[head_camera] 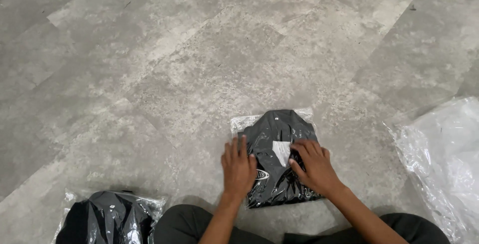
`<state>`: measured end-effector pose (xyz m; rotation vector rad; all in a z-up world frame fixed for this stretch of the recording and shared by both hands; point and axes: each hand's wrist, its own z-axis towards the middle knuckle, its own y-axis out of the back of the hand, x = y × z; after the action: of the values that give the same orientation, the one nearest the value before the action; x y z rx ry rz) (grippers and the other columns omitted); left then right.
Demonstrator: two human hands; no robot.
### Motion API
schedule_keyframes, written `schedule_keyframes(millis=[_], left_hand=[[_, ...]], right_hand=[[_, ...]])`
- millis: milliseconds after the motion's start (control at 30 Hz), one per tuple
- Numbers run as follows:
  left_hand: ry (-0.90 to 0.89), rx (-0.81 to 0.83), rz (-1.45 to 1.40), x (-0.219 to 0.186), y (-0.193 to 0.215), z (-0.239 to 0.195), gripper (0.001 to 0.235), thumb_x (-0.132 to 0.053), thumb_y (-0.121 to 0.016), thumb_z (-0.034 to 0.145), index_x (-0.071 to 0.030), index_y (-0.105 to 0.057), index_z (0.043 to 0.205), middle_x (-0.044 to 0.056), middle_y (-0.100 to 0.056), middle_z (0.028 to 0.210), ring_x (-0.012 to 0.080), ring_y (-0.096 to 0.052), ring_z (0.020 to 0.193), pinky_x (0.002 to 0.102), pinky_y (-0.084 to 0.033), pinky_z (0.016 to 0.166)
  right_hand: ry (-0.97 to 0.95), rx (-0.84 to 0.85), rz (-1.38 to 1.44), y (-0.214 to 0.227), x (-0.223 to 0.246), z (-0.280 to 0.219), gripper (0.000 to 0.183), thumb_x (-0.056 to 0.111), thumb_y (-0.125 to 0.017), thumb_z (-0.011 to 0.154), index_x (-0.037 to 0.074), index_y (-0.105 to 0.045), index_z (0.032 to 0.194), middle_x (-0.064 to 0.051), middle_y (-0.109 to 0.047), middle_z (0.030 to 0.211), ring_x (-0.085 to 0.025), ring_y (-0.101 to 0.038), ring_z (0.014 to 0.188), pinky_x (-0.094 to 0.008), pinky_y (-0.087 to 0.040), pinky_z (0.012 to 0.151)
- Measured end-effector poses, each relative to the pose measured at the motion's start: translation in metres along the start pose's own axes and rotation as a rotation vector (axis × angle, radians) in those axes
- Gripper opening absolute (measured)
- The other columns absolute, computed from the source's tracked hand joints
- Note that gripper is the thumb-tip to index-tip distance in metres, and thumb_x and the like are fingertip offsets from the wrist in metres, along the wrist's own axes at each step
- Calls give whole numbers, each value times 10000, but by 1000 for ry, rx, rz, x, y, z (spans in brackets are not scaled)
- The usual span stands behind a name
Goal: Bagging folded black shirts into clear plastic sleeves and sealing them.
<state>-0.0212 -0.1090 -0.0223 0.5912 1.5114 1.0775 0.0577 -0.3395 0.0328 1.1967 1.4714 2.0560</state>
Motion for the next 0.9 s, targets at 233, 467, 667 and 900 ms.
schedule_keyframes(millis=[233,467,667,900], left_hand=[[-56,-94,243,-29,-52,-16,754,-467,-515,992,-200,-305,1665,128,-198,1746,464,-190,1559,693,-219,1163],[-44,6,172,-27,-50,-11,642,-448,-345,1098,-243,-237,1697,146,-138,1760,453,-113,1583,711,-128,1191],[-4,145,98,-30,-40,-8,653,-442,-343,1099,-246,-188,1703,157,-84,1765,469,-68,1587,739,-78,1192],[148,14,-191,-40,10,-17,635,-380,-462,1071,-239,-305,1670,175,-138,1738,527,-93,1561,795,-217,1117]], right_hand=[[-241,58,-274,-58,-14,0,772,642,-458,954,337,-303,1646,-125,-101,1775,-488,-130,1585,-672,-270,1125],[-350,338,-283,-44,-5,10,677,659,-256,1062,420,-146,1685,-99,-4,1788,-419,-44,1620,-628,-198,1216],[-357,386,-322,-49,-12,9,686,681,-222,1055,454,-83,1687,-81,48,1791,-402,-34,1621,-615,-176,1219],[-490,169,64,-14,-11,6,678,490,-488,1031,345,-293,1663,-93,-185,1759,-426,-170,1596,-730,-342,1150]])
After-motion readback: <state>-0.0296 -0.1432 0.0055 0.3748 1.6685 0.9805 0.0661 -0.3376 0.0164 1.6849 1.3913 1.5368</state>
